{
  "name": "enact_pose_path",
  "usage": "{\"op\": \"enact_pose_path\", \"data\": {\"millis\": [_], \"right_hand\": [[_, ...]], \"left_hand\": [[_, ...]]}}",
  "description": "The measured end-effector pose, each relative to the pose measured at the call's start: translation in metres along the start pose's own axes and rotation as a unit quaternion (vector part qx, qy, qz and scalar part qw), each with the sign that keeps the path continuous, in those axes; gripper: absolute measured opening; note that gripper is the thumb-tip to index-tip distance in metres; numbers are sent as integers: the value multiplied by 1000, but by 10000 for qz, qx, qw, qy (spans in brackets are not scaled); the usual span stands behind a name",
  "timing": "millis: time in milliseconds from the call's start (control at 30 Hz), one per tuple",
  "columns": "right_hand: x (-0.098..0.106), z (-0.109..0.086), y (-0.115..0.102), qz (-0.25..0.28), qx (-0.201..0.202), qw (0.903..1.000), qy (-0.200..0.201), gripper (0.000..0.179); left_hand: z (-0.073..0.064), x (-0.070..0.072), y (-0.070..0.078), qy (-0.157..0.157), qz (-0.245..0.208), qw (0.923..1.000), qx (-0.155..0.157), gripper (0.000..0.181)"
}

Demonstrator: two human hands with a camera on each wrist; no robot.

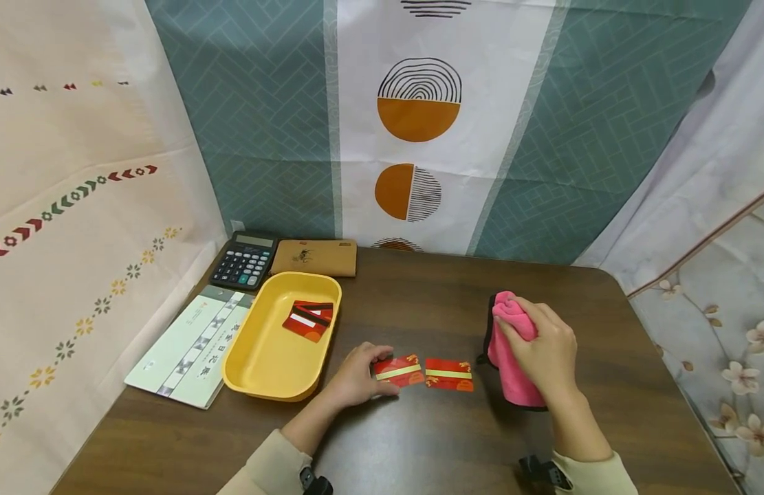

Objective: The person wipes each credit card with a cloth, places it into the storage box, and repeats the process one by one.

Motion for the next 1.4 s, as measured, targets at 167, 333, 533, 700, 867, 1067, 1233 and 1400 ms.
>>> {"op": "enact_pose_path", "data": {"millis": [167, 333, 533, 700, 867, 1067, 1233, 1400], "right_hand": [[1, -2, 3, -4, -79, 10000, 14, 49], [0, -2, 3, -34, -73, 10000, -12, 48], [-1, -2, 2, -65, -80, 9999, -36, 49], [-3, -3, 2, -38, -49, 10000, -40, 49], [-5, -2, 1, 46, 33, 9999, -92, 50], [-5, 0, -4, 166, 273, 9994, -140, 51], [-5, 8, -19, 505, 666, 9965, -56, 48], [-5, 14, -43, 1074, 1043, 9885, -223, 46]], "left_hand": [[-3, -5, -1, 86, 421, 9990, -80, 73], [-3, -5, 6, 371, 797, 9961, -91, 66], [-2, -5, 12, 201, 910, 9953, 271, 66], [-1, -5, 12, 177, 412, 9986, 276, 68], [3, -2, 11, 972, -508, 9939, 132, 59], [9, 4, 18, 1926, -1653, 9669, -252, 35], [15, 13, 32, 2238, -2419, 9438, -244, 35], [25, 20, 48, 2127, -3493, 9122, -251, 39]]}}
Point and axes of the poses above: each hand's wrist, its own z-axis towards the middle knuckle, its own x-axis out of the back of the hand, y = z × x, the point moved 2 cm from there along z, towards the middle knuckle, and after that the axes turned 13 degrees about -y, right-handed, at the moved point
